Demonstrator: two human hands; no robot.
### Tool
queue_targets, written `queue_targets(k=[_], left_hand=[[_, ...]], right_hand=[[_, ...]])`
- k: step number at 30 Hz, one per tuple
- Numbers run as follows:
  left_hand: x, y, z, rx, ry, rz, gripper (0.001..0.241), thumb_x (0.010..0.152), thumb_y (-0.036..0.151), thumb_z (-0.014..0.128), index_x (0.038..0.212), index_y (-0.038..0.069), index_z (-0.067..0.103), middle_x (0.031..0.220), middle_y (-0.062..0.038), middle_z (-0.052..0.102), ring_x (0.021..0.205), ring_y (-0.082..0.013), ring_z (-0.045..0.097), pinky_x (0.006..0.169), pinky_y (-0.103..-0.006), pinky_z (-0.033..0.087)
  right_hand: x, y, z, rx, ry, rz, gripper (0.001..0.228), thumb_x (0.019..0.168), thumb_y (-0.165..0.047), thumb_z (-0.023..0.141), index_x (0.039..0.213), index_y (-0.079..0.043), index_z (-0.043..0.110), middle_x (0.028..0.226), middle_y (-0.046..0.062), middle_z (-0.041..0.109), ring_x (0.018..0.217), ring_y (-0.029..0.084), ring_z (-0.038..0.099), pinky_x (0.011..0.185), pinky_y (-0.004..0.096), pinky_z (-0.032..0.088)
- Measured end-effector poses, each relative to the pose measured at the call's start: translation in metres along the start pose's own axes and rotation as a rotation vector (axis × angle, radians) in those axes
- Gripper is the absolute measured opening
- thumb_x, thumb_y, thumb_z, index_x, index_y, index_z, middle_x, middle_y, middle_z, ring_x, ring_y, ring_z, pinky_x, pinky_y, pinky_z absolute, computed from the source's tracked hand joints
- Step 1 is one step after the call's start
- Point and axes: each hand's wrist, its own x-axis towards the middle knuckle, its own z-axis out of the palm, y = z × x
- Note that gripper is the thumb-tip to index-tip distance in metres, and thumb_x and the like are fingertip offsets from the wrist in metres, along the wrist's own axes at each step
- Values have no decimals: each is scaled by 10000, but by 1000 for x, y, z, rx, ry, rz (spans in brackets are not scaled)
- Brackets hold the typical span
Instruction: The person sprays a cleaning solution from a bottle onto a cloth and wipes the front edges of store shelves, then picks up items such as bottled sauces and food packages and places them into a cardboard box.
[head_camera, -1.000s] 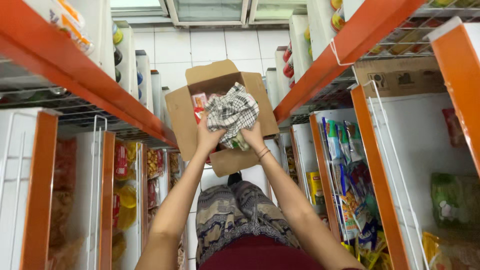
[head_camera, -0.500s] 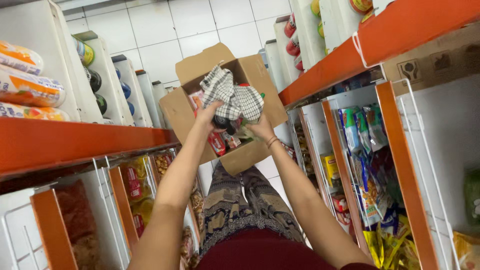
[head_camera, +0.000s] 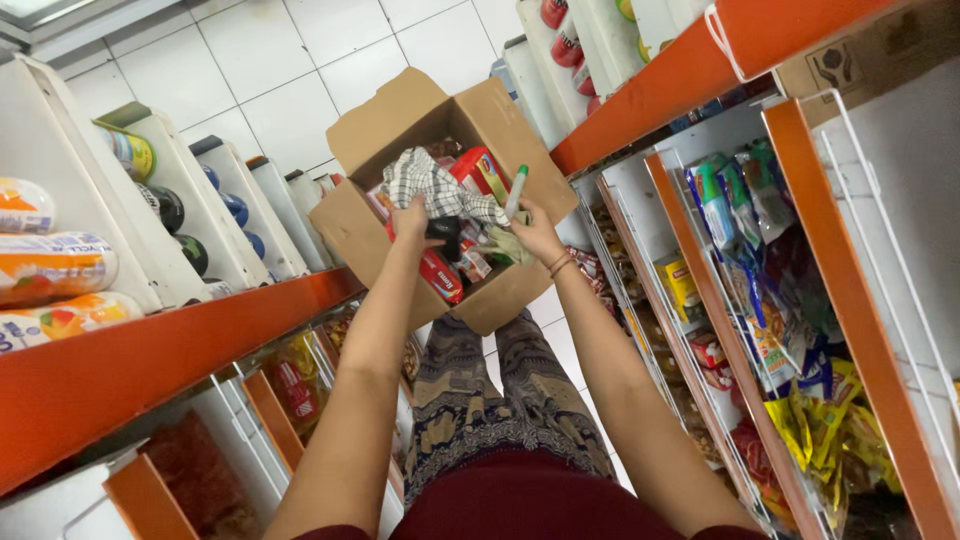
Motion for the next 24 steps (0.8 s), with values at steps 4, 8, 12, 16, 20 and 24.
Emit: queue_targets(k=[4,8,12,16,20,24], left_hand=[[-19,4,-16,742,156,410,995,956,474,680,1671,140,72,1427,-285,573,1109,-452,687,869,-522,579],[-36,-16,-25,964,84,1262,943,889,314,848,1598,163,245,1292,-228,604,1125,-404,674,961,-454,569],[-68,-44,2,473,-914,636,1171,638,153,850,1553,188,120,1331,-190,588,880,-447,696,685,-428,550],[-90,-54,20,609,-568,1035,1051,675,111,797,1586,138,273,1102,-261,687,995,-420,682,856,-449,534],[-86,-44,4,811,-351,993,528,779,148,785,1284,139,631,1008,-222,744,951,-412,702,825,-478,551],[-74,-31,-16,637,-262,1134,222,802,169,820,989,61,766,900,-203,719,852,-392,705,782,-446,549]], right_hand=[[-9,-11,1,-101,42,-57,408,904,-182,772,1239,25,666,1168,115,724,1090,180,658,993,311,498],[-14,-27,3,-148,77,7,428,891,-228,781,1225,9,660,1144,115,728,1067,186,673,970,320,509],[-6,-27,9,-114,90,129,443,847,-197,747,1239,-15,654,1121,107,732,1018,199,695,920,332,541],[14,-7,17,-158,25,11,537,793,-126,722,1309,-8,631,1200,159,701,1097,244,665,964,354,508],[34,7,28,-387,-64,129,633,817,-306,685,1386,-40,602,1286,196,674,1182,305,652,1024,365,484],[42,-1,40,-567,-62,38,626,920,-452,582,1400,-50,597,1371,215,620,1286,373,562,1099,430,383]])
